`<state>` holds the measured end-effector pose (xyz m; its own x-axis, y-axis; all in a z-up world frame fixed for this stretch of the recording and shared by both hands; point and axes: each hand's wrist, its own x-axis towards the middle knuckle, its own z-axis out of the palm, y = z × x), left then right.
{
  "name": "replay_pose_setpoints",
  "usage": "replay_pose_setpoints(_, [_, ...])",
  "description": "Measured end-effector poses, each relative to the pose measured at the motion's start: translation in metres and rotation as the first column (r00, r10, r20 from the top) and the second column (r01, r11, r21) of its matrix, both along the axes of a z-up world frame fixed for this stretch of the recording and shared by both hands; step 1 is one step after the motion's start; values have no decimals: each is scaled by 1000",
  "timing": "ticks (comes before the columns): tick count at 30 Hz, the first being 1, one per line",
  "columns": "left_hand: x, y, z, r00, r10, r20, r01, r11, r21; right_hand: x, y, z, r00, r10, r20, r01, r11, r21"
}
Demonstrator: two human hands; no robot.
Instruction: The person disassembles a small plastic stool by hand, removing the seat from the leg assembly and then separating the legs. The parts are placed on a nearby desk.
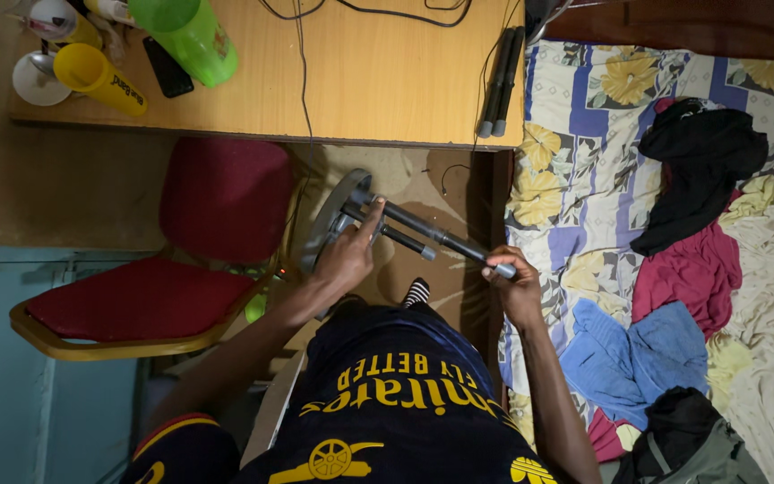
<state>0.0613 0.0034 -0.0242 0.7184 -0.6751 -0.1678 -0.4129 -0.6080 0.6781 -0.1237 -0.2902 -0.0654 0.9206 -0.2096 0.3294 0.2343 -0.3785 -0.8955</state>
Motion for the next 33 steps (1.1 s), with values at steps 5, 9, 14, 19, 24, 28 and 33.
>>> replay_pose_setpoints(5, [1, 2, -7, 996, 47, -71, -47, 999, 4, 3, -2, -19, 888, -13, -459, 323, 728, 604])
replay_pose_setpoints(9, [0, 2, -15, 998, 51, -43, -50, 998, 33, 2, -14, -22, 699, 62, -713, 354, 836, 419])
replay_pose_setpoints(14, [-1, 5, -28, 982, 89, -164, -78, 994, 74, 5, -2, -8, 958, -58, -282, 109, 980, 168])
replay_pose_setpoints(19, [0, 7, -40, 992, 86, -92, -85, 996, 18, 14, 9, 17, 739, -29, -673, 287, 917, 277])
replay_pose_setpoints(24, [-5, 8, -40, 989, 44, 142, -39, 999, -35, 8, 6, 42, 825, -7, -564, -2, 1000, -15])
replay_pose_setpoints(28, [-4, 6, -30, 942, 128, -309, -70, 979, 194, 6, 11, 56, 871, -232, -433, 56, 923, -381])
replay_pose_setpoints(33, [5, 10, -16, 991, 112, -72, -117, 991, -66, 3, 8, 65, 960, -274, -60, 174, 749, -639])
